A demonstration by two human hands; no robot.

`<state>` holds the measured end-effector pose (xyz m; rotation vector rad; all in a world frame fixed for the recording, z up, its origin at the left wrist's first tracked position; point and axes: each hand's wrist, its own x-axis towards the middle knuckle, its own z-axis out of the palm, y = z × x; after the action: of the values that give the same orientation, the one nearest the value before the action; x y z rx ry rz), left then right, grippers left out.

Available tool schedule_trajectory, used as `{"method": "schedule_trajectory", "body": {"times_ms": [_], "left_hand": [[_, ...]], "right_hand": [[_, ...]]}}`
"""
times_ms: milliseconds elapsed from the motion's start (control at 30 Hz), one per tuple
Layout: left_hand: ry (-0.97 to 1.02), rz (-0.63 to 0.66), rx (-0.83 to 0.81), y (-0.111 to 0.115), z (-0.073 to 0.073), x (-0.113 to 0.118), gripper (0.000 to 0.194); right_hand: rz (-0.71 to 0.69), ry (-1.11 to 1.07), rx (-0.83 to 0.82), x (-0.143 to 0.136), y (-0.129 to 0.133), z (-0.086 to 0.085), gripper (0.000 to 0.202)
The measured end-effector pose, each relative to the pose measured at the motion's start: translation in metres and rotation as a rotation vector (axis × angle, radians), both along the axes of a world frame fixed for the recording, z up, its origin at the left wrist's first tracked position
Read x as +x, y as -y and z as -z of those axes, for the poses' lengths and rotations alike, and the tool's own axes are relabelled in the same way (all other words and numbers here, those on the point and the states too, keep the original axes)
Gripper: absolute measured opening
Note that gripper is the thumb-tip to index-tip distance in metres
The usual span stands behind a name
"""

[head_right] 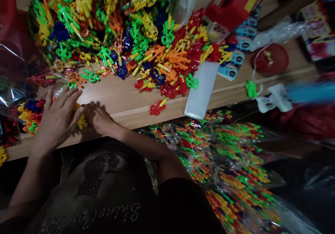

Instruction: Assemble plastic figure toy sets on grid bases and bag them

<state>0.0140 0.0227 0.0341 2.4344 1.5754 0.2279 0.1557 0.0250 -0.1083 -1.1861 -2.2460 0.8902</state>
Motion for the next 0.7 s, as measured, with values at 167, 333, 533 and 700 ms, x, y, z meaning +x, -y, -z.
{"method": "schedule_trajectory", "body": {"times_ms": [167, 333, 533, 700], "left_hand": [[0.027, 0.002, 0.035, -0.008, 0.009, 0.005, 0.047], [0.02, 0.037, 0.076, -0.011, 0.013, 0.001, 0.045], [-0.008, 0.06, 0.044, -0.008, 0.009, -0.004, 0.044], [0.048, 0.008, 0.028, -0.006, 0.005, -0.002, 0.049]], "right_hand": [[-0.194, 0.022, -0.046, 0.014, -0.032, -0.017, 0.029], [0.167, 0.101, 0.124, 0.062, -0.122, -0.037, 0.03], [0.454, 0.292, 0.03, 0.085, -0.165, -0.032, 0.034], [0.256, 0.045, 0.019, 0.079, -0.108, -0.031, 0.044]]}}
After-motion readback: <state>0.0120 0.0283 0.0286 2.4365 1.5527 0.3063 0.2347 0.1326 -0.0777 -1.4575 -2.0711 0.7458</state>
